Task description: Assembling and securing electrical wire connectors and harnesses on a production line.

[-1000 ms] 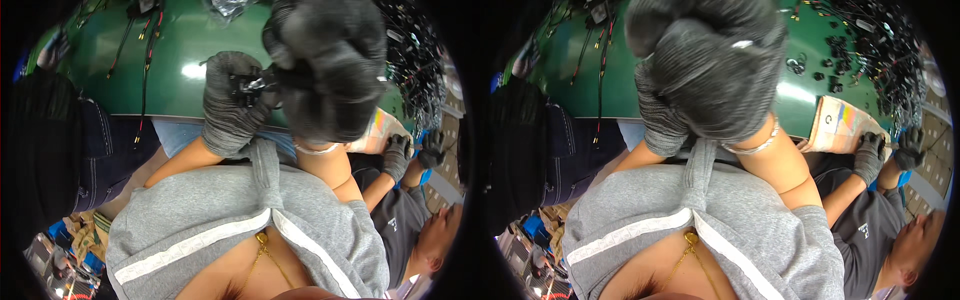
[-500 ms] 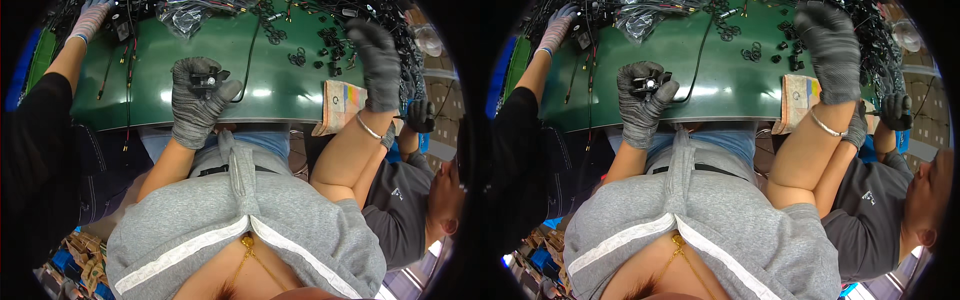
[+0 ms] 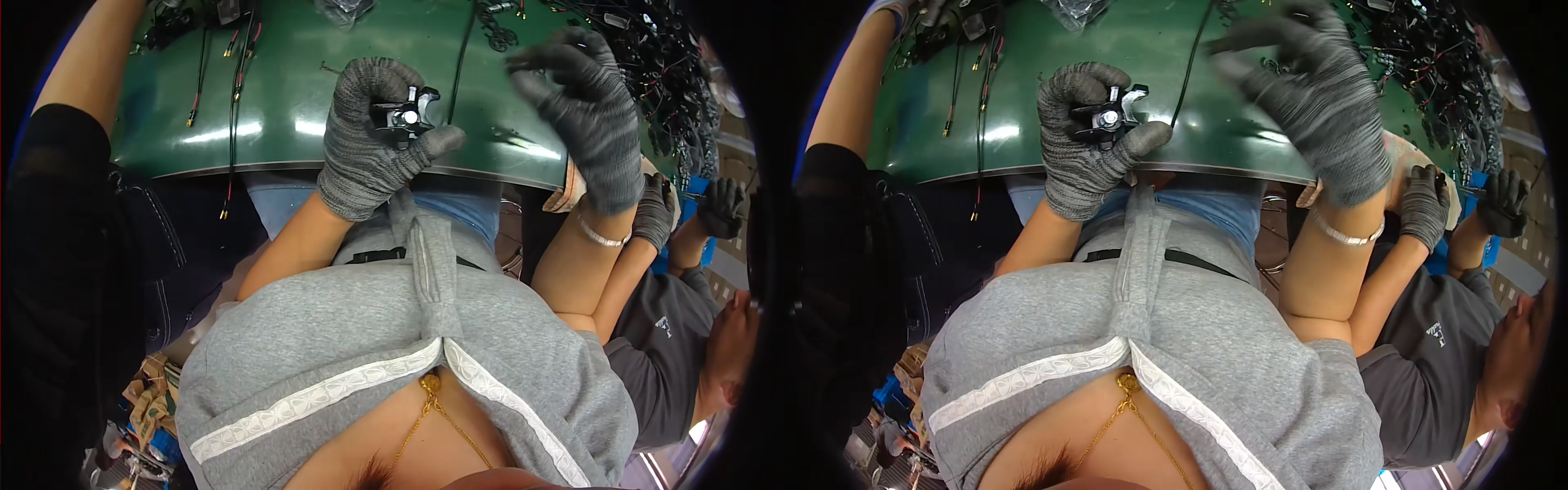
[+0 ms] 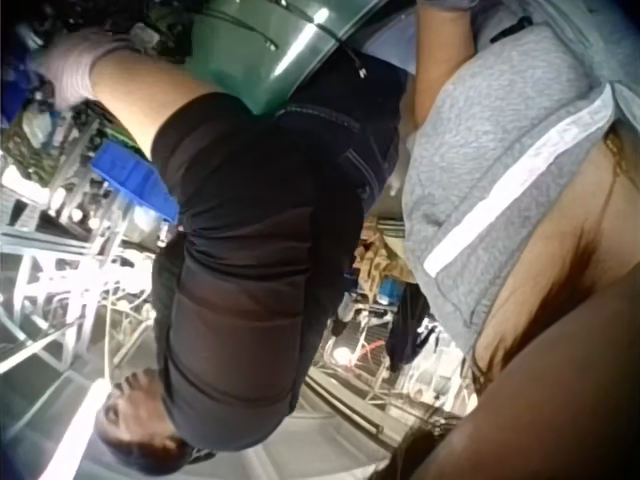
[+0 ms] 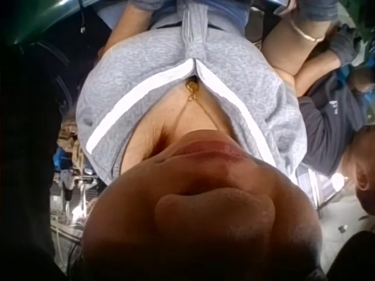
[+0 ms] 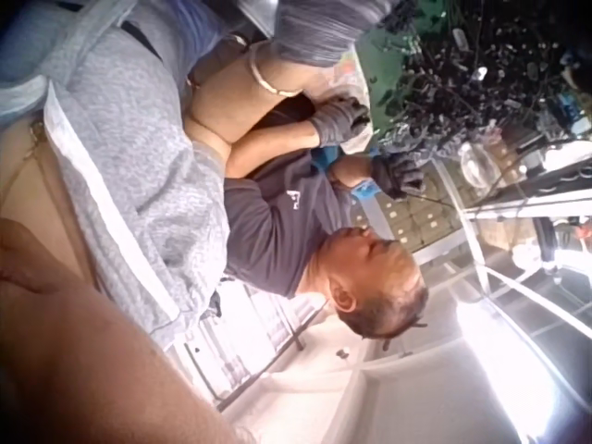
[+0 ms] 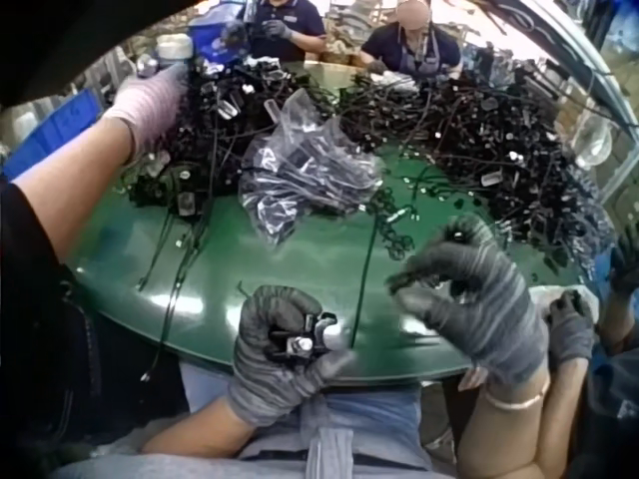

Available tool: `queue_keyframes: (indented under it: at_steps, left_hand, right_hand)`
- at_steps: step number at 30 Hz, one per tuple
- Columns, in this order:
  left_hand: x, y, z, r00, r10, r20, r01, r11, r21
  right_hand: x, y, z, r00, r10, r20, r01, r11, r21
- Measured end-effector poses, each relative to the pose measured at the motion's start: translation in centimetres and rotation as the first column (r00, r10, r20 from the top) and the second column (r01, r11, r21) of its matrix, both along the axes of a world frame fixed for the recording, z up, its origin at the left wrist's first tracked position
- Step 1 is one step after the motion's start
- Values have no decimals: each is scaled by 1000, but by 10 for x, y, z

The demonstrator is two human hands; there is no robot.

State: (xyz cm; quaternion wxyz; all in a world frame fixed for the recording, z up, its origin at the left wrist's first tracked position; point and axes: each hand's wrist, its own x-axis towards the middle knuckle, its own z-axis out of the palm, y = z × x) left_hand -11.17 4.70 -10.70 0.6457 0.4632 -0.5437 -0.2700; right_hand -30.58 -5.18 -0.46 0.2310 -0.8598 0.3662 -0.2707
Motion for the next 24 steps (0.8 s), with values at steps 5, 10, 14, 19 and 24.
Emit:
queue_keyframes:
  at_steps: [5, 10, 14, 19, 24]
  left_hand:
    - [9, -3, -25, 993, 10, -115, -10, 1000, 2]
    - [13, -7, -24, 994, 47, 98, -54, 996, 73]
    - [13, -9, -31, 993, 51, -104, -49, 999, 25]
    - [15, -12, -32, 999, 24, -22, -24, 1000, 13]
    - [16, -9, -31, 1000, -6, -6, 6, 1000, -25]
  right_hand:
    - [58, 33, -10, 979, 159, -129, -168, 983, -66]
    - [66, 37, -26, 984, 59, -166, -78, 991, -109]
    - [72, 38, -28, 985, 10, -173, -26, 995, -94]
    - [61, 30, -42, 974, 18, 225, -101, 927, 362]
    - [63, 21, -40, 996, 90, 5, -88, 956, 280]
